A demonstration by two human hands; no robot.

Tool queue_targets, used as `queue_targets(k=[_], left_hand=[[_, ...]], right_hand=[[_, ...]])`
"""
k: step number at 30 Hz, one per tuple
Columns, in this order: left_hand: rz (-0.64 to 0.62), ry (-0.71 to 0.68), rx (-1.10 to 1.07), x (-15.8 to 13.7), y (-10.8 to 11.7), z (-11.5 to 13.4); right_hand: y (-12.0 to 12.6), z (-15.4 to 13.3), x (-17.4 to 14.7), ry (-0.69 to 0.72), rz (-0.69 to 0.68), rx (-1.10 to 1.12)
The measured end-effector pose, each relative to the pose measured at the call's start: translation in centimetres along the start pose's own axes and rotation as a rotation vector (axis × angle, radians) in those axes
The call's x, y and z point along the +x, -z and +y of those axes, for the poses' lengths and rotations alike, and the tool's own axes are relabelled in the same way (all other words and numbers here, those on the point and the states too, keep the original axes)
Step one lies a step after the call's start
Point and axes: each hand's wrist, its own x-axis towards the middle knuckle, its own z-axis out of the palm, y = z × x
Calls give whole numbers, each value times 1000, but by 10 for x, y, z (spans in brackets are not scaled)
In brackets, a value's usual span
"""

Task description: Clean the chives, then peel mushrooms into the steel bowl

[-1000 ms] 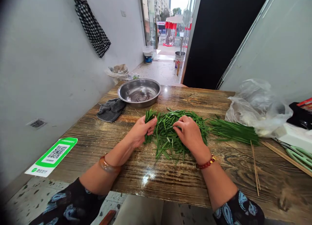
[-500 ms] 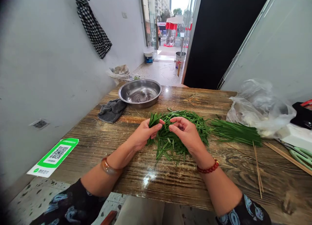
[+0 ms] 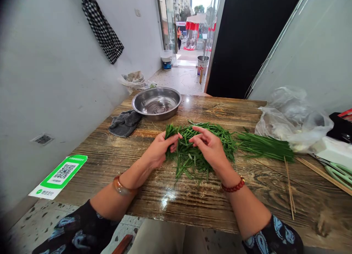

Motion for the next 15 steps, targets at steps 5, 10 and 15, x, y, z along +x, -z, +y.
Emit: queue_targets(k=[5, 10, 15], left_hand=[[84, -25, -110, 5, 7, 7], [74, -46, -96, 4, 7, 7], [58, 5, -153, 2, 6, 8]], right_hand=[[17, 8, 6, 299, 79, -469], [12, 12, 4, 479, -84, -883], [9, 10, 4, 504, -13, -894]])
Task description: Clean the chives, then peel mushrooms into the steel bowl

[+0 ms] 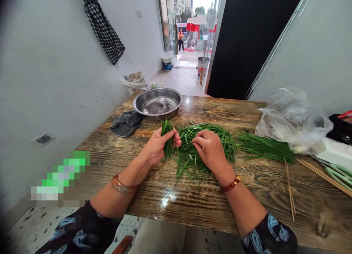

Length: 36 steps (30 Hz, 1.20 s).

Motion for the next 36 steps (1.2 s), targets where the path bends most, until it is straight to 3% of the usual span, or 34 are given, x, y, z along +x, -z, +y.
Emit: queue_targets(k=[5, 9, 13, 17, 22, 28, 32, 36], left_hand=[[-3, -32, 80, 2, 1, 0], [-2, -53, 127, 2, 1, 0], [2, -10, 159, 0, -2, 0], [-2, 3, 168, 1, -1, -1], [-10, -19, 177, 4, 3, -3], [-194, 73, 336, -5, -4, 0], [-326, 102, 392, -9, -7, -1], [-318, 134, 411, -6, -3, -5]], right_hand=[[8, 2, 3, -306, 192, 443], [10, -2, 4, -514, 137, 801], [9, -9, 6, -588, 102, 932], [8, -12, 6, -577, 75, 906], [10, -16, 3, -402, -25, 622], [11, -28, 0, -237, -39, 365], [9, -28, 0, -244, -31, 384], [7, -20, 1, -346, -20, 571]])
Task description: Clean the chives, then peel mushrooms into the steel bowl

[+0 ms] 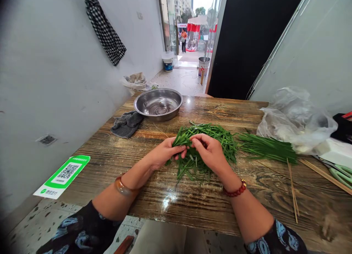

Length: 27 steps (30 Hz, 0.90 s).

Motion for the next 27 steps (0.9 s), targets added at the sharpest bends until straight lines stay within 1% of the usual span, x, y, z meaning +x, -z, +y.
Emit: queue_targets(k=[2, 4, 7, 9, 11, 13, 15, 18, 22, 23, 24, 27], left_hand=[[32, 24, -20, 1, 2, -2], [62, 33, -62, 1, 2, -2], [79, 31, -125, 1, 2, 0], [85, 17, -149, 1, 1, 1], [100, -11, -174, 1, 1, 1], [128, -43, -222, 2, 2, 0], [155, -53, -299, 3, 2, -1], [159, -19, -407, 3, 2, -1], [111, 38, -415, 1, -1, 0], [100, 44, -403, 1, -2, 0], [90, 49, -390, 0, -3, 0], [77, 71, -368, 0, -5, 0]], right_hand=[[1, 3, 1, -29, -1, 62], [-1, 4, 1, -41, -56, 84], [-6, 4, -1, -47, -119, 79], [-7, 4, -1, -45, -112, 66], [-5, 5, -1, -58, -69, 69], [0, 8, 2, -65, 10, 71], [4, 10, 4, -23, 111, 51], [7, 9, 4, 51, 241, 47], [1, 2, -3, 11, 272, 121], [-1, 0, -5, 35, 269, 99], [-2, -2, -7, 89, 264, 51], [-7, -6, -10, 318, 184, -158]])
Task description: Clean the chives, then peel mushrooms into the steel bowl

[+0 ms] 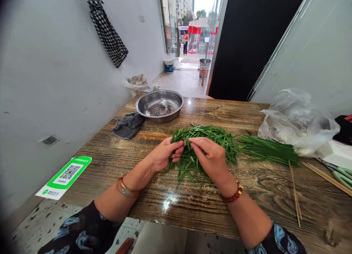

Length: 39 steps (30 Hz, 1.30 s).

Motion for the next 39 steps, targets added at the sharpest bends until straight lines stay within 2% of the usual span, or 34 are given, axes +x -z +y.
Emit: queue_targets(k=[2, 5, 17, 20, 24, 26, 28, 31, 35, 39], left_hand=[[-1, 20, 6, 0, -1, -1], [6, 29, 12, 1, -1, -2], [38, -55, -30, 4, 3, -7], [57, -68, -35, 4, 3, -5], [117, -93, -67, 4, 4, 2], [133, -107, -79, 4, 6, 5], [126, -132, -67, 5, 8, 7], [137, -173, -31, 6, 10, 8], [161, -160, -79, 5, 10, 8], [128, -156, -117, 4, 11, 7]], right_hand=[[-1, 0, -1, 130, -76, -98], [-3, 4, -3, 220, -117, -185], [-6, 1, -1, 323, -237, -299], [-3, 0, 1, 280, -199, -234], [9, 7, 8, 98, -8, -147], [14, 14, 11, 39, 46, -154], [16, 23, 12, 16, 12, -184], [17, 33, 12, 31, -144, -288], [16, 37, 10, 76, -326, -492], [17, 33, 11, 76, -340, -563]])
